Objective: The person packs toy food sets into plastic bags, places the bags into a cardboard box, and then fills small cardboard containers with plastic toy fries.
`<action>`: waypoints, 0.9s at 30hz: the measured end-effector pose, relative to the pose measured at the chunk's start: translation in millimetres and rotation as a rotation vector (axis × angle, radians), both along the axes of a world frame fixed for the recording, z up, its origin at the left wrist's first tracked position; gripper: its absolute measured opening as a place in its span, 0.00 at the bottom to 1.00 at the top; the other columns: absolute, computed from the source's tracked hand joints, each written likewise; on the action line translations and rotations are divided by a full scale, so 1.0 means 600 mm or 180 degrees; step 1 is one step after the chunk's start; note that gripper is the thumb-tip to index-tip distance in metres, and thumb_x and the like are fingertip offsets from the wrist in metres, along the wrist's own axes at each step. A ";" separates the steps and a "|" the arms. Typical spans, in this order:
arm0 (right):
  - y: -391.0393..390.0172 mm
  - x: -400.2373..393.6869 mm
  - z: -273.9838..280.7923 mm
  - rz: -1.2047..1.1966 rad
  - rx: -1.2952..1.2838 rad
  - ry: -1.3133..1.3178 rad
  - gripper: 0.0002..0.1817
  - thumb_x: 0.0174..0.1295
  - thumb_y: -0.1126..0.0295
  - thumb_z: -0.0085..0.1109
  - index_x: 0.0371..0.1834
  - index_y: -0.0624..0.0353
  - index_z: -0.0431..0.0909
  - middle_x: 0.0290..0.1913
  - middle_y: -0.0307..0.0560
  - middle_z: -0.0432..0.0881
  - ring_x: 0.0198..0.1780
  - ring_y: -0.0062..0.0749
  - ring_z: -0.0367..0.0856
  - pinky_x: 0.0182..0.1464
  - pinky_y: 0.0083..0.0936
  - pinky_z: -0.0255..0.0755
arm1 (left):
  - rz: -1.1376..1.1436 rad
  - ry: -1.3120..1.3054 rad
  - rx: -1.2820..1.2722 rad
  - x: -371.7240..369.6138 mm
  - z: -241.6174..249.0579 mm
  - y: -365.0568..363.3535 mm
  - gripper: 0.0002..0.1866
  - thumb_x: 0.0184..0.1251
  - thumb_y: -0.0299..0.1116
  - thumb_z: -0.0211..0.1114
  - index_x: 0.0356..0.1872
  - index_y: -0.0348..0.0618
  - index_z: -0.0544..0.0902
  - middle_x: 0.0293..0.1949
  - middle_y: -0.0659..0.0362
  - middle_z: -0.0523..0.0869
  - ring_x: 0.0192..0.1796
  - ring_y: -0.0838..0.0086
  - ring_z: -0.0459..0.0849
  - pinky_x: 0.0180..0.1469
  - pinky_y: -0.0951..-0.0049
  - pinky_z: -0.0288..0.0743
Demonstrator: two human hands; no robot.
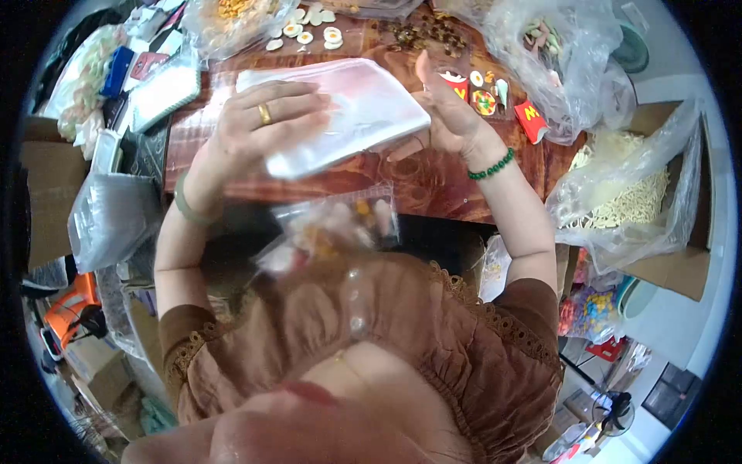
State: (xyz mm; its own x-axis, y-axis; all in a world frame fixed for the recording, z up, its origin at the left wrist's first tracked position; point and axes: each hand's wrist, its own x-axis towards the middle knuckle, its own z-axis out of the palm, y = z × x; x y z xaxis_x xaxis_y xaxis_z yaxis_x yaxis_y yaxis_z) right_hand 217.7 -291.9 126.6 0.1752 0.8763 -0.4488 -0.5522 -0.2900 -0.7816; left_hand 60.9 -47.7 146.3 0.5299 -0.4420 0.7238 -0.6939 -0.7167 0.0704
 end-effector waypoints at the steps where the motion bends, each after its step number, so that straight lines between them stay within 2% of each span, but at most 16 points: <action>1: 0.023 0.007 -0.031 -0.0152 0.0235 0.0291 0.51 0.59 0.30 0.46 0.64 0.74 0.64 0.55 0.62 0.78 0.52 0.43 0.83 0.51 0.37 0.81 | -0.0012 -0.0064 0.0171 -0.004 -0.011 0.002 0.14 0.53 0.31 0.66 0.43 0.49 0.82 0.44 0.61 0.87 0.49 0.66 0.86 0.51 0.69 0.82; 2: 0.041 -0.006 -0.033 -0.0258 0.0099 0.0178 0.44 0.60 0.39 0.54 0.64 0.73 0.65 0.54 0.60 0.79 0.52 0.41 0.82 0.53 0.36 0.80 | 0.0130 0.0234 0.0552 -0.018 -0.004 0.002 0.14 0.56 0.30 0.61 0.46 0.51 0.80 0.51 0.64 0.84 0.57 0.66 0.80 0.61 0.64 0.75; 3: 0.055 -0.016 -0.033 -0.0368 -0.0031 0.0058 0.39 0.60 0.49 0.63 0.63 0.72 0.65 0.54 0.57 0.79 0.53 0.40 0.82 0.55 0.35 0.78 | 0.0233 0.0239 0.0553 -0.024 0.002 0.005 0.14 0.56 0.30 0.61 0.46 0.51 0.80 0.51 0.64 0.84 0.57 0.66 0.80 0.61 0.64 0.75; 4: 0.067 -0.004 -0.046 -0.0120 0.0170 0.0313 0.34 0.58 0.64 0.68 0.63 0.69 0.66 0.55 0.54 0.79 0.54 0.37 0.81 0.56 0.34 0.77 | 0.0335 0.0158 0.0828 -0.027 0.008 0.005 0.14 0.56 0.31 0.60 0.45 0.51 0.80 0.54 0.64 0.81 0.62 0.66 0.75 0.65 0.61 0.69; 5: 0.077 -0.007 -0.049 -0.0040 0.0174 0.0310 0.34 0.58 0.64 0.68 0.63 0.69 0.66 0.55 0.54 0.79 0.54 0.37 0.81 0.56 0.34 0.77 | 0.0421 0.0080 0.1105 -0.031 0.011 0.007 0.14 0.56 0.31 0.60 0.45 0.51 0.80 0.58 0.65 0.79 0.67 0.65 0.70 0.70 0.57 0.63; 6: 0.085 -0.015 -0.048 -0.0062 0.0514 0.0143 0.34 0.58 0.63 0.68 0.64 0.67 0.65 0.56 0.52 0.78 0.56 0.36 0.80 0.57 0.34 0.77 | 0.0722 0.0123 0.1187 -0.037 0.010 0.010 0.19 0.55 0.31 0.60 0.51 0.54 0.79 0.64 0.65 0.74 0.74 0.65 0.60 0.74 0.52 0.51; 8: 0.095 -0.009 -0.057 -0.0152 0.0860 -0.0002 0.36 0.56 0.65 0.70 0.66 0.63 0.64 0.58 0.49 0.76 0.58 0.36 0.77 0.59 0.34 0.75 | 0.1562 -0.0233 0.1017 -0.036 -0.001 0.011 0.29 0.54 0.26 0.59 0.62 0.58 0.74 0.69 0.64 0.68 0.76 0.64 0.55 0.75 0.50 0.47; 9: 0.097 -0.003 -0.065 -0.0120 0.0856 -0.0028 0.36 0.56 0.65 0.70 0.66 0.63 0.64 0.58 0.49 0.76 0.58 0.36 0.77 0.59 0.34 0.75 | 0.1836 -0.0316 0.1172 -0.037 -0.012 0.029 0.37 0.55 0.21 0.60 0.69 0.52 0.65 0.72 0.57 0.61 0.76 0.60 0.54 0.75 0.53 0.48; 10: 0.100 0.004 -0.073 -0.0187 0.1018 -0.0127 0.37 0.55 0.65 0.71 0.67 0.62 0.63 0.58 0.48 0.76 0.58 0.36 0.77 0.59 0.34 0.75 | 0.1866 -0.0337 0.1154 -0.045 -0.022 0.032 0.37 0.55 0.21 0.60 0.69 0.52 0.65 0.72 0.57 0.61 0.76 0.60 0.54 0.75 0.53 0.48; 12: 0.105 0.019 -0.086 -0.0228 0.1156 -0.0240 0.39 0.54 0.65 0.72 0.67 0.62 0.63 0.59 0.48 0.76 0.59 0.36 0.77 0.60 0.34 0.74 | 0.0982 0.0469 -0.1628 -0.063 -0.028 0.022 0.37 0.56 0.21 0.60 0.70 0.42 0.61 0.73 0.48 0.57 0.76 0.57 0.53 0.74 0.54 0.49; 13: 0.107 0.027 -0.091 -0.0287 0.1250 -0.0336 0.40 0.53 0.65 0.72 0.68 0.61 0.62 0.59 0.47 0.75 0.59 0.35 0.76 0.61 0.34 0.73 | 0.0664 0.0720 -0.2391 -0.065 -0.033 0.018 0.34 0.63 0.27 0.63 0.69 0.35 0.59 0.70 0.44 0.61 0.73 0.59 0.60 0.72 0.57 0.58; 14: 0.109 0.032 -0.095 -0.0336 0.1330 -0.0425 0.40 0.53 0.65 0.72 0.68 0.61 0.61 0.60 0.47 0.75 0.60 0.35 0.76 0.62 0.34 0.72 | 0.0691 0.0696 -0.2444 -0.067 -0.037 0.013 0.34 0.63 0.27 0.63 0.69 0.35 0.59 0.70 0.44 0.61 0.73 0.59 0.60 0.72 0.57 0.58; 16: 0.126 0.039 -0.109 -0.0388 0.1475 -0.0494 0.42 0.52 0.64 0.73 0.68 0.61 0.61 0.60 0.46 0.75 0.60 0.34 0.75 0.62 0.33 0.72 | -0.0412 0.1637 -0.4177 -0.071 -0.041 0.002 0.32 0.67 0.31 0.63 0.69 0.34 0.60 0.67 0.46 0.65 0.68 0.63 0.68 0.67 0.61 0.67; 17: 0.134 0.038 -0.109 -0.0489 0.1666 -0.0549 0.43 0.51 0.63 0.74 0.68 0.61 0.61 0.60 0.45 0.75 0.60 0.34 0.75 0.63 0.32 0.71 | -0.0378 0.1726 -0.4260 -0.070 -0.040 -0.008 0.30 0.69 0.35 0.63 0.66 0.31 0.63 0.62 0.48 0.71 0.61 0.68 0.75 0.62 0.67 0.73; 20: 0.139 0.037 -0.101 -0.0397 0.1598 -0.0660 0.47 0.47 0.57 0.77 0.68 0.62 0.61 0.61 0.44 0.74 0.61 0.35 0.74 0.63 0.33 0.71 | -0.0414 0.1979 -0.4282 -0.069 -0.025 -0.024 0.28 0.68 0.34 0.64 0.64 0.29 0.66 0.59 0.48 0.75 0.59 0.68 0.78 0.60 0.69 0.74; 27: 0.151 0.032 -0.095 -0.0405 0.1650 -0.0758 0.53 0.39 0.48 0.79 0.67 0.62 0.62 0.61 0.45 0.74 0.62 0.35 0.74 0.63 0.33 0.71 | -0.0141 0.1265 -0.4139 -0.049 0.003 -0.032 0.23 0.63 0.26 0.64 0.58 0.27 0.73 0.47 0.50 0.84 0.48 0.71 0.84 0.52 0.72 0.79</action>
State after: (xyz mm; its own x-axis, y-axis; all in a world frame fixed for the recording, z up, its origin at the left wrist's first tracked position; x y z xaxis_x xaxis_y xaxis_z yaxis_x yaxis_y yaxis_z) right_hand 236.9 -201.3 69.4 0.3369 0.9365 0.0977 -0.3493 0.2207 -0.9106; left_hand 31.3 -66.7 148.2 0.8018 0.4149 0.4300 -0.4892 0.0426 0.8711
